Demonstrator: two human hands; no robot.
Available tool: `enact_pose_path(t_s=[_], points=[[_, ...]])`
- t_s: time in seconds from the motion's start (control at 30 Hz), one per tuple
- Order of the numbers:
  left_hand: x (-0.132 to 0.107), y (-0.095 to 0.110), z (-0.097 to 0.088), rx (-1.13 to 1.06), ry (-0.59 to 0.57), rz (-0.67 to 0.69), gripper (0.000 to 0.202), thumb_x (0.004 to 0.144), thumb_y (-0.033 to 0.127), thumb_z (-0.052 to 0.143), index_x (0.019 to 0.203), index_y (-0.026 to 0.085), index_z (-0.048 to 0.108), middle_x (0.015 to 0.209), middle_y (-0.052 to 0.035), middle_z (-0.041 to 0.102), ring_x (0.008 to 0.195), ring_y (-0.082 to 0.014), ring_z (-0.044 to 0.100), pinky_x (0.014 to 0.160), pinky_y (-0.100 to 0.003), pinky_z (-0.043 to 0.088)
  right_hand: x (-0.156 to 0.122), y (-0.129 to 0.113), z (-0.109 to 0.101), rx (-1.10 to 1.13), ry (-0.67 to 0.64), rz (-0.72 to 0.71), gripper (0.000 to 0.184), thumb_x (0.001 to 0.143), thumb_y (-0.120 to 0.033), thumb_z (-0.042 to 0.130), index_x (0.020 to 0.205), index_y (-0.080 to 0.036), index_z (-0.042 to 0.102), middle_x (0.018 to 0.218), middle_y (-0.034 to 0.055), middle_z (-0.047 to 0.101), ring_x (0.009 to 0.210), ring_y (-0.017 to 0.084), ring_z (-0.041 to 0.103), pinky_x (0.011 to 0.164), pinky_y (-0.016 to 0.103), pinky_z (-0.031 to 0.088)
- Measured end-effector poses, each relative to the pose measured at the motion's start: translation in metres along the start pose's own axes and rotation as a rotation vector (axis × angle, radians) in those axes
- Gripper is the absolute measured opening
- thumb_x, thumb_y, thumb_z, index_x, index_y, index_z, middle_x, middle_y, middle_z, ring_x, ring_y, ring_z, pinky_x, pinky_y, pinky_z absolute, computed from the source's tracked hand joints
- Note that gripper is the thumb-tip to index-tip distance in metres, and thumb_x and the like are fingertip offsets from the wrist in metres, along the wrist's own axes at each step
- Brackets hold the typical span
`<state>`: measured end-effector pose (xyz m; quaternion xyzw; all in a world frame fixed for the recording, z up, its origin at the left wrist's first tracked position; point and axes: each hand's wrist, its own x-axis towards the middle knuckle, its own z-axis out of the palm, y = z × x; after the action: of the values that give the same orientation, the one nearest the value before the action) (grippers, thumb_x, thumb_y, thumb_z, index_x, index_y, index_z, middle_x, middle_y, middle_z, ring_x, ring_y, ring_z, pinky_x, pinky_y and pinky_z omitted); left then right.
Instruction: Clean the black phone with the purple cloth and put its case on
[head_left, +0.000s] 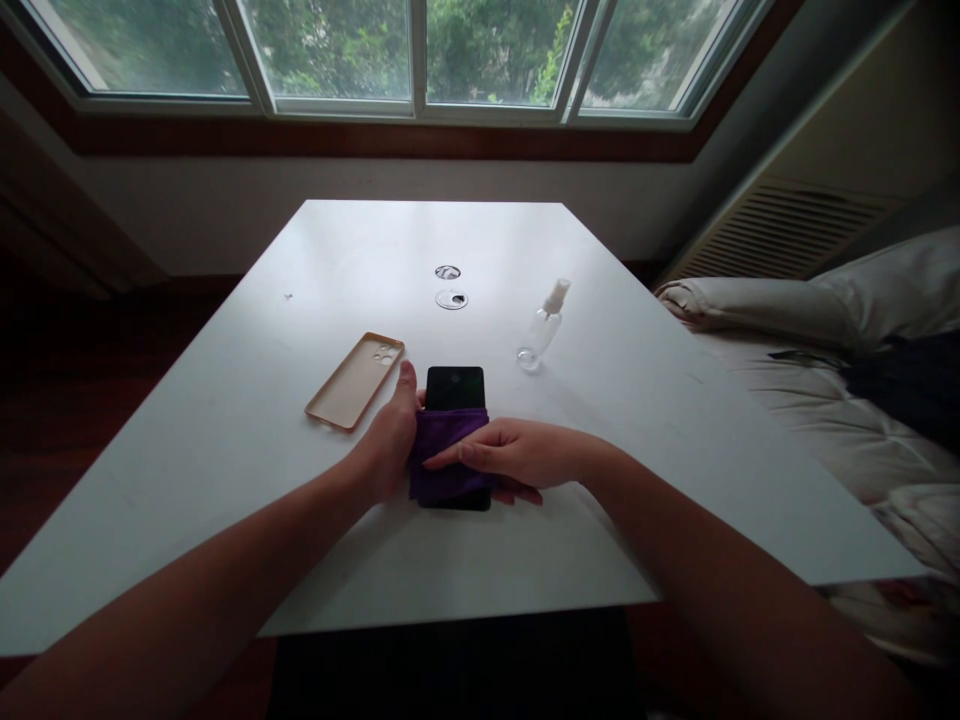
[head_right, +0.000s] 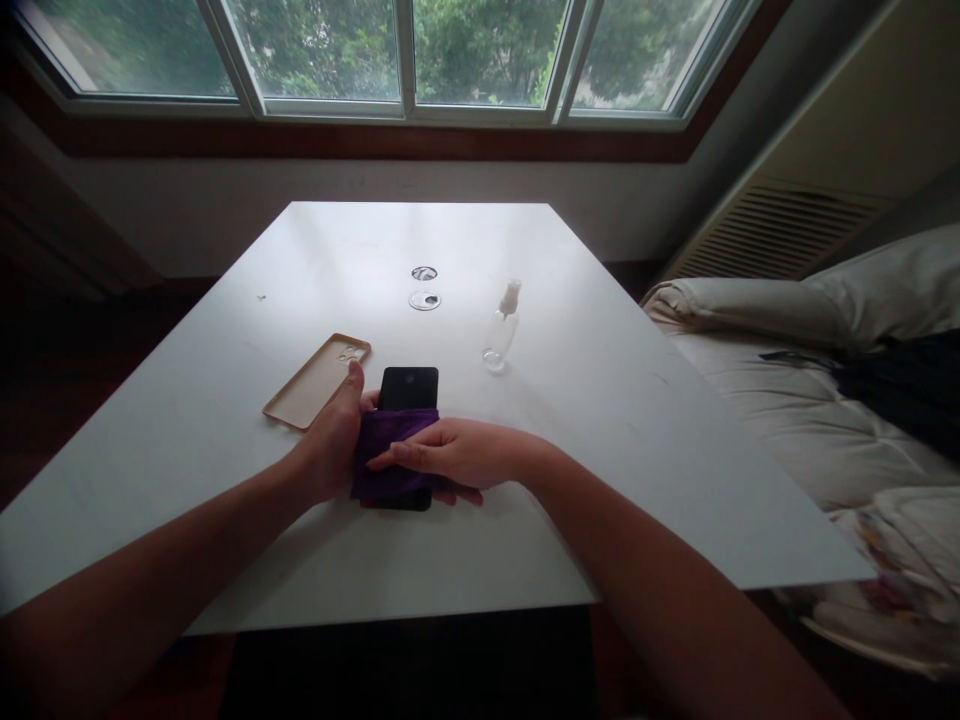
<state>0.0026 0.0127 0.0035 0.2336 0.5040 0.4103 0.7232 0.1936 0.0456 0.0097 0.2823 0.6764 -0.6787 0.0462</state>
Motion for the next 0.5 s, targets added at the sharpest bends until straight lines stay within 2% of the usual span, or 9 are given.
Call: enact_pose_path(t_s=[0.17,0.33,0.5], points=[[-0.0016,0.0038,0.0026,-0.018,0.071,-0.023,0.075,0.094,0.077,0.034,0.113,0.015,0.072,0.087,-0.0127,0.076,0.075,-0.0249,0.073,0.070,-0.034,0.061,0.0003,-0.0023,0.0004,-0.020,0.066,0.009,0.076,0.094,-0.073,0.044,0.153,-0.026,0.047,0.059,-0.0045,0.056,0.040,0.006,0.048,0.040,0.017,0.041],[-0.0011,0.0049,0.0036,-0.076,-0.001,0.024,0.075,0.097,0.073,0.031,0.117,0.013,0.071,0.094,-0.0154,0.076,0.080,-0.0255,0.074,0.076,-0.036,0.062,0.0012,-0.0017,0.0010,0.007,0.178,0.015,0.075,0.094,-0.071,0.048,0.158,-0.033,0.037,0.058,-0.0051,0.055,0.040,0.008,0.050,0.037,0.018,0.043],[-0.0013,0.0064,0.0065,-0.107,-0.010,0.028,0.073,0.100,0.068,0.026,0.122,0.011,0.068,0.096,-0.0164,0.075,0.084,-0.0258,0.075,0.077,-0.036,0.062,0.0054,0.0022,-0.0002,0.006,0.315,-0.009,0.066,0.100,-0.063,0.044,0.160,-0.038,0.030,0.059,-0.0050,0.057,0.037,0.009,0.049,0.034,0.019,0.042]])
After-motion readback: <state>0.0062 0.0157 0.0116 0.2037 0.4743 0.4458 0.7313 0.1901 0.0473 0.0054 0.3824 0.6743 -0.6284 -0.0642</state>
